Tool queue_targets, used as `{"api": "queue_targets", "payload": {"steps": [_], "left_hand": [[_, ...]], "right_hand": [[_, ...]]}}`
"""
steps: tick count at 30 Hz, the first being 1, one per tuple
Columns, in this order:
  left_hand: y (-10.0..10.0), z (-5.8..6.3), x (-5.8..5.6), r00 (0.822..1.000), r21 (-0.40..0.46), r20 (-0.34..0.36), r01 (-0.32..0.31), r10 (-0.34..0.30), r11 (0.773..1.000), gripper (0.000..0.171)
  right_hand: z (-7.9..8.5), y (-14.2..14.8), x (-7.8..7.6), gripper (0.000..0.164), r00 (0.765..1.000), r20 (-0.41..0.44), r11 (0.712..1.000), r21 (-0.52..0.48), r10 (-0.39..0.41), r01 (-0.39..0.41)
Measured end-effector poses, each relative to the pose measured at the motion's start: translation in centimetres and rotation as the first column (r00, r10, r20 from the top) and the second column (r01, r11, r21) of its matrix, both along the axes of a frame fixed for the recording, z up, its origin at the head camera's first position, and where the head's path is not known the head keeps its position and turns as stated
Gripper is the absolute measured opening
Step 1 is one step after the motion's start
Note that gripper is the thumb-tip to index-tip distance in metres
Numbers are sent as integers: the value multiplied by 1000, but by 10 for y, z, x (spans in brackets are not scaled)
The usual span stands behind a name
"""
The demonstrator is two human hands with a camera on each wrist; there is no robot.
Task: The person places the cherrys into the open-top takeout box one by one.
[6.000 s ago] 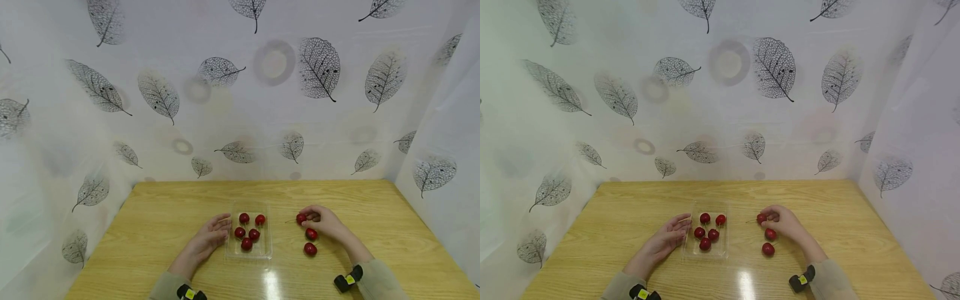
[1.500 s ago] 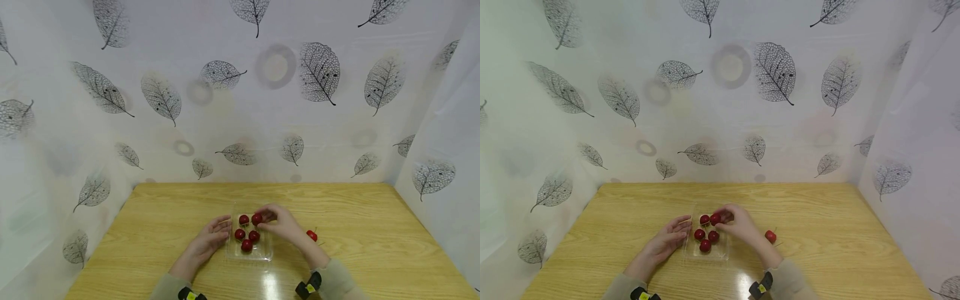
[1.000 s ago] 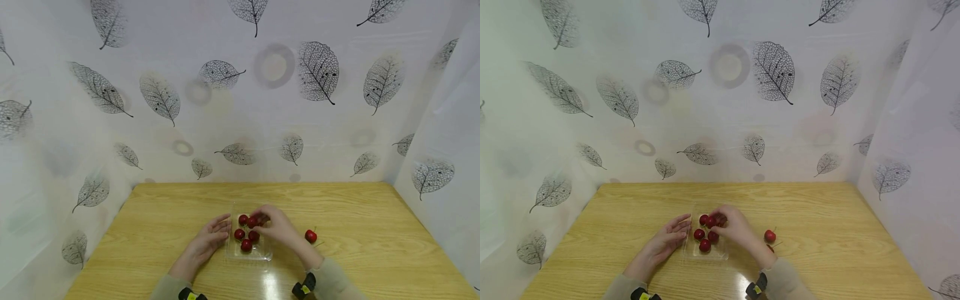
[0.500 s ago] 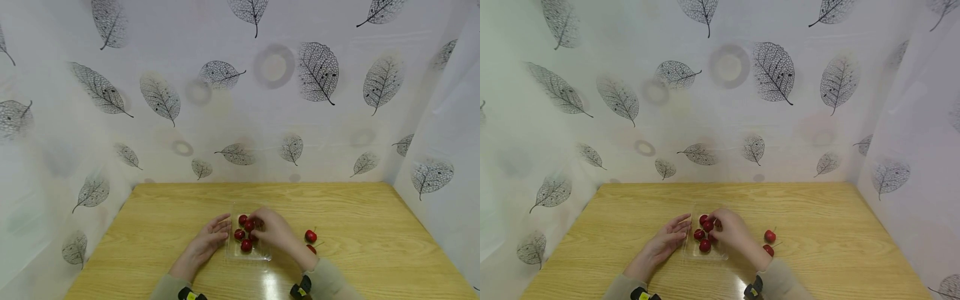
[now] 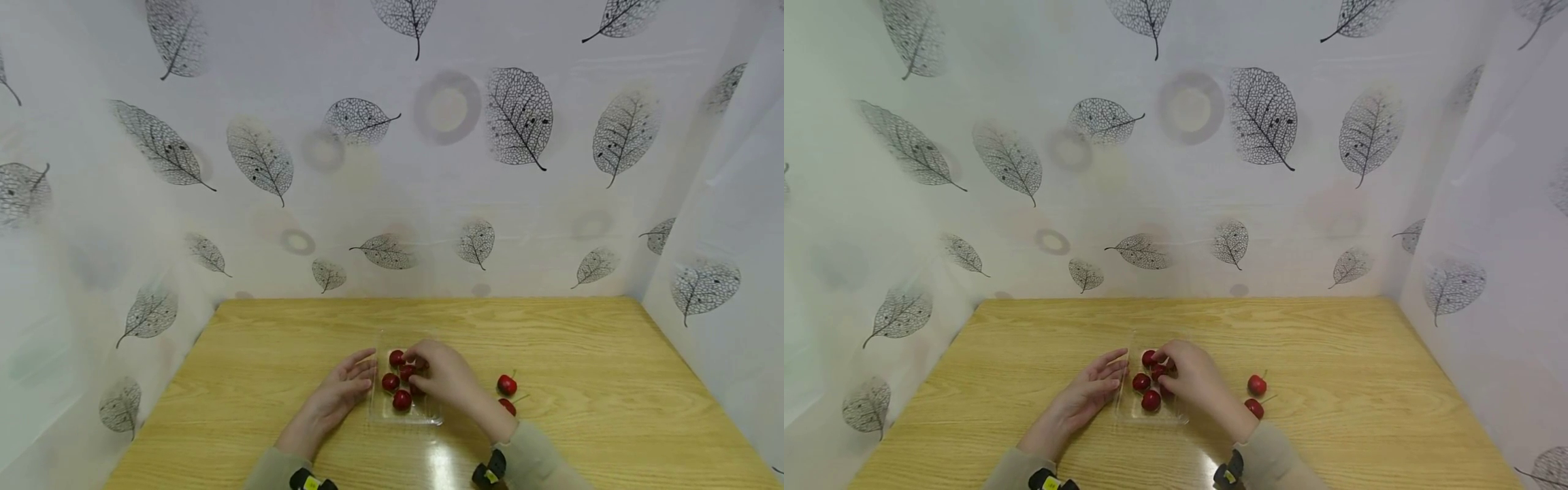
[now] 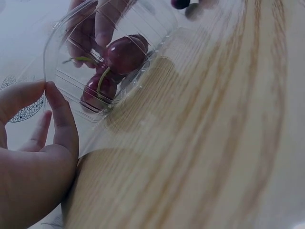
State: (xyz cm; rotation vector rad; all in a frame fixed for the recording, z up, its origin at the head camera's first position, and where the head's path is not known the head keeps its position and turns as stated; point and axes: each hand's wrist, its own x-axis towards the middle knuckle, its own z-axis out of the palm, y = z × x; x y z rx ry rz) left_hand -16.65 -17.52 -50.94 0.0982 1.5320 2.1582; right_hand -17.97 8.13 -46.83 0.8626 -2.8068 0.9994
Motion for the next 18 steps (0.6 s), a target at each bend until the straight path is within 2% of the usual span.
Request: {"api": "queue_targets", "payload": {"steps": [10, 18], "left_hand": [[-2, -4, -2, 1000, -17, 13, -11, 11, 1000, 76], [-1, -3, -1, 1000, -7, 19, -19, 19, 1000, 76]], "right_hand": [[-2, 4, 1, 31, 1000, 13, 996, -86, 6, -5], [-1, 8, -2, 29, 995, 92, 977, -212, 43, -23]]}}
